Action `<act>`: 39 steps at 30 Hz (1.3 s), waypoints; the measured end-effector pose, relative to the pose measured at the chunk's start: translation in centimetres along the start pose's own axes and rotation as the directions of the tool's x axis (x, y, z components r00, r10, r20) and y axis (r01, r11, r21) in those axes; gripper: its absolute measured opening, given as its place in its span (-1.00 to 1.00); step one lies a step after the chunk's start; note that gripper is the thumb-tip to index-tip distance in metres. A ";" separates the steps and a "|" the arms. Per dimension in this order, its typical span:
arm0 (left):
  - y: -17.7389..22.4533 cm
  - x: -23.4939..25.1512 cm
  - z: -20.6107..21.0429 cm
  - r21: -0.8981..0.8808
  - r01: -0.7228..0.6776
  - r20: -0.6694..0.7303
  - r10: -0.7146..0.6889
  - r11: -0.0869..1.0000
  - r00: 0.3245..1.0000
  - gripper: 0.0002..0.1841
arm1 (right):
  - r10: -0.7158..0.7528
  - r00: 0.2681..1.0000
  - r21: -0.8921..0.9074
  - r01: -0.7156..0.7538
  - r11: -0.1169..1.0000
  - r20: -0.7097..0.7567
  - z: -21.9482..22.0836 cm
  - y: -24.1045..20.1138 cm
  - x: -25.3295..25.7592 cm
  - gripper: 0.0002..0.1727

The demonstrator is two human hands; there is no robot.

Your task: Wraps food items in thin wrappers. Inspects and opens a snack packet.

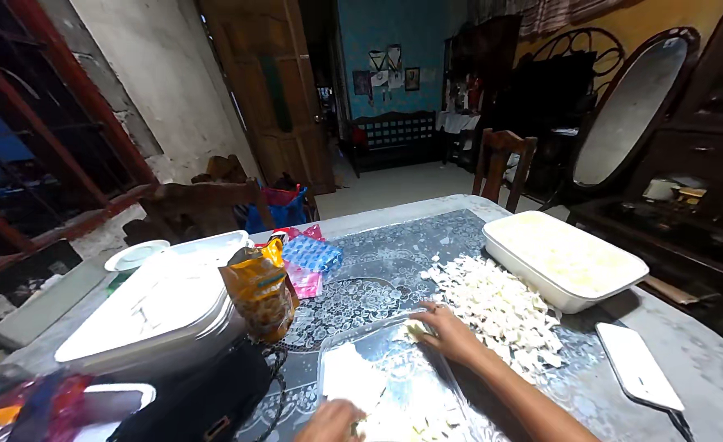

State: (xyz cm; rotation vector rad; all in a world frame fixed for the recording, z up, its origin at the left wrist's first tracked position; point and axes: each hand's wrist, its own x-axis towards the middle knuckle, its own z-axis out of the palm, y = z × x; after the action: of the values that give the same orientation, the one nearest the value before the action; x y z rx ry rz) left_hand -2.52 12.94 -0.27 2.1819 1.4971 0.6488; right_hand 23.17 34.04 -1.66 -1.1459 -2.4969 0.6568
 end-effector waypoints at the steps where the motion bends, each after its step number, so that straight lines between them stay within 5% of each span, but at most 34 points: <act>1: -0.8 1.6 0.7 0.029 0.045 -0.013 -0.045 0.999 0.999 -0.67 | 0.019 1.000 -0.008 -0.019 1.000 0.005 0.7 0.1 0.2 -0.57; 5: -2.3 4.5 2.0 0.088 0.188 0.001 -0.189 0.978 0.982 -0.67 | 0.115 0.992 0.067 -0.111 0.991 -0.059 0.8 0.5 0.6 -0.71; 9: -2.0 4.3 1.6 0.068 0.226 0.004 -0.227 0.972 0.974 -0.75 | 0.194 0.976 0.067 -0.188 0.980 -0.096 -0.8 0.9 0.5 -0.64; 14: -2.3 4.2 1.4 0.061 0.190 0.020 -0.191 0.980 0.981 -0.73 | -0.002 0.998 -0.040 0.000 0.999 -0.060 1.7 2.6 0.6 -0.57; 19: -2.6 4.0 1.9 0.083 0.172 -0.043 -0.169 0.982 0.985 -0.73 | 0.005 0.976 -0.324 -0.077 0.943 -0.216 1.0 4.4 0.1 -0.68; 22: -2.7 3.9 2.4 0.055 0.159 -0.156 -0.149 0.986 0.976 -0.74 | 0.046 0.969 -0.158 -0.086 0.984 -0.241 -0.5 3.4 0.4 -0.66; 26: -2.8 3.5 3.0 0.001 0.157 -0.237 -0.152 0.988 0.959 -0.78 | 0.091 0.996 -0.034 -0.090 0.995 0.026 0.1 0.0 0.6 -0.54; 33: -3.0 3.2 3.0 -0.059 0.173 -0.200 -0.181 0.983 0.963 -0.74 | 0.192 0.980 -0.074 -0.196 0.978 -0.058 -0.5 -1.1 1.0 -0.65; 36: -2.8 3.1 3.3 -0.046 0.164 -0.213 -0.170 0.985 0.962 -0.76 | 0.202 0.949 -0.218 -0.256 0.942 -0.244 -2.8 -0.8 1.7 -0.71; 39: -2.5 3.1 3.5 -0.026 0.149 -0.254 -0.151 0.988 0.955 -0.76 | 0.081 0.980 -0.113 -0.103 0.988 -0.184 -3.0 0.0 3.9 -0.64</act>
State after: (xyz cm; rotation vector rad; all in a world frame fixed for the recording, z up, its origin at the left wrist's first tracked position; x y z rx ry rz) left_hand -1.33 16.47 -4.11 2.0133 1.7666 0.9086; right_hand 22.11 37.82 1.24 -1.3094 -2.3709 0.4075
